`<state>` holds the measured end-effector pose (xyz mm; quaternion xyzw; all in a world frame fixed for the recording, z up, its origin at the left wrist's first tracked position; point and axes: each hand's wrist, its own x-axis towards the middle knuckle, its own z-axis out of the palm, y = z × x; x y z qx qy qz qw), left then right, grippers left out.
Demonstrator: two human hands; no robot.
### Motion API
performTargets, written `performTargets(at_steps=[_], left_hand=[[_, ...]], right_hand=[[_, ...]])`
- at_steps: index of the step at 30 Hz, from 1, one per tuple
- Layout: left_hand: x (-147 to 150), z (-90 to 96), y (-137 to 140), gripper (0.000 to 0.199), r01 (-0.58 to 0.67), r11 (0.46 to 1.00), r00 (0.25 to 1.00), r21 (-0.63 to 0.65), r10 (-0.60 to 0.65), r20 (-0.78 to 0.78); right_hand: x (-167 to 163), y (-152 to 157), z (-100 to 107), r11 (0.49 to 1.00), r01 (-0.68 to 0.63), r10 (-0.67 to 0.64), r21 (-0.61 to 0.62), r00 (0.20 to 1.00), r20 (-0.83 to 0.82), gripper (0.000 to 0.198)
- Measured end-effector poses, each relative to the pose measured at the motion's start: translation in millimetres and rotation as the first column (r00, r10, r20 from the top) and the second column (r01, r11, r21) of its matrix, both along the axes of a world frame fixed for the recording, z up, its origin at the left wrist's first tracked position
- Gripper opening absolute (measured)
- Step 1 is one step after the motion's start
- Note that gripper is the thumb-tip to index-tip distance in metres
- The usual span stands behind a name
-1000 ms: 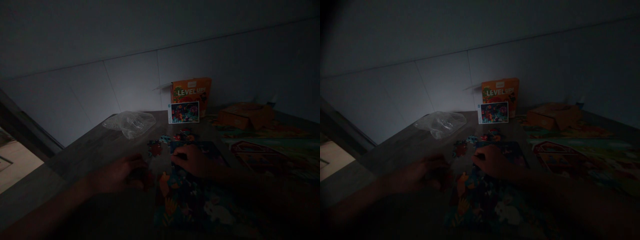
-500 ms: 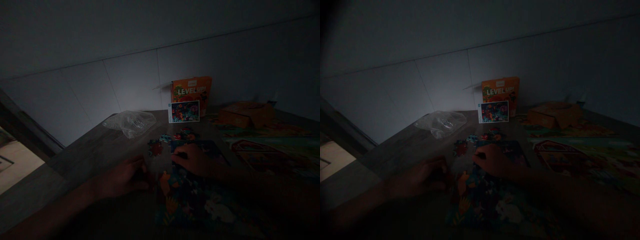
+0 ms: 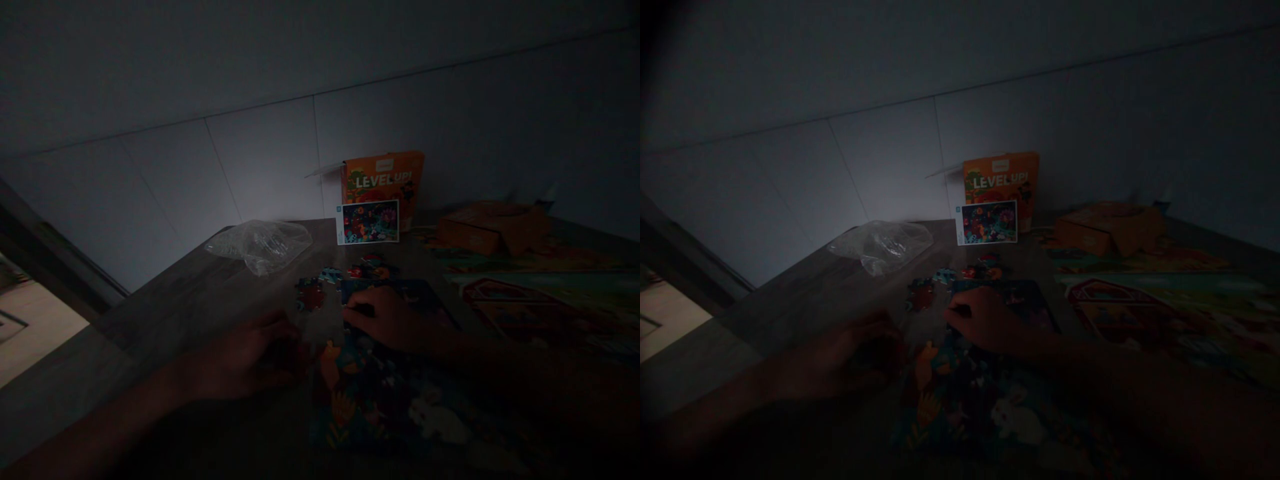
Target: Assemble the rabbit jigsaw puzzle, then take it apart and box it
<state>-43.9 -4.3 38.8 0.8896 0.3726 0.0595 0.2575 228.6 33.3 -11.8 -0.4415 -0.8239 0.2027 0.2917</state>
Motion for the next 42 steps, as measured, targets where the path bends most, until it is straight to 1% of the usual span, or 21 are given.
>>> performTargets(at_steps=[3,6,8,12,15,19,24,30,38,42], left_hand=[[1.1,-4.8,0.9,0.028,0.011,0.999,0.998,-0.051,-0.008,0.062],[-1.5,-13.8,4.4,0.033,-0.041,0.989,0.993,-0.146,0.056,0.1],[-3.1,-18.8,6.3,0.038,-0.067,0.982,0.988,-0.177,0.09,0.126],[-0.6,-20.4,6.7,0.035,-0.058,0.994,0.988,-0.093,0.071,0.14],[3.8,-16.1,6.1,0.032,-0.009,0.999,0.994,-0.035,0.013,0.113],[6.3,-13.2,6.3,0.033,0.044,0.999,0.994,0.021,-0.046,0.098],[6.4,-12.7,5.2,0.035,0.026,0.999,0.998,0.037,-0.028,0.059],[5.9,-10.5,4.7,0.034,-0.023,1.0,0.999,0.005,0.023,0.042],[6.0,-11.4,4.9,0.032,-0.007,1.0,0.998,0.012,0.006,0.064],[6.1,-10.8,4.2,0.036,-0.015,1.0,0.999,0.02,0.014,0.05]], right_hand=[[-0.2,0.4,0.5,1.0,0.001,-0.001,-0.001,1.0,0.002,0.024],[-0.7,0.3,0.1,1.0,0.011,-0.011,0.0,1.0,0.012,0.024],[-0.8,0.2,-0.9,1.0,0.01,-0.01,0.007,1.0,0.014,0.024],[-0.8,0.1,-0.9,1.0,0.006,-0.007,0.012,1.0,0.016,0.024],[-1.2,-0.3,1.7,1.0,0.006,-0.006,0.007,1.0,0.026,0.024],[-1.9,-0.9,3.5,1.0,0.003,-0.003,-0.004,1.0,0.022,0.023],[-1.8,-1.4,2.2,1.0,-0.008,0.008,-0.005,1.0,0.007,0.022],[-1.3,-0.7,2.0,1.0,-0.023,0.023,0.0,1.0,-0.009,0.021],[-1.5,-0.6,0.5,1.0,-0.028,0.028,0.001,1.0,-0.002,0.02],[-1.6,0.0,0.1,1.0,-0.024,0.024,-0.004,1.0,-0.007,0.019]])
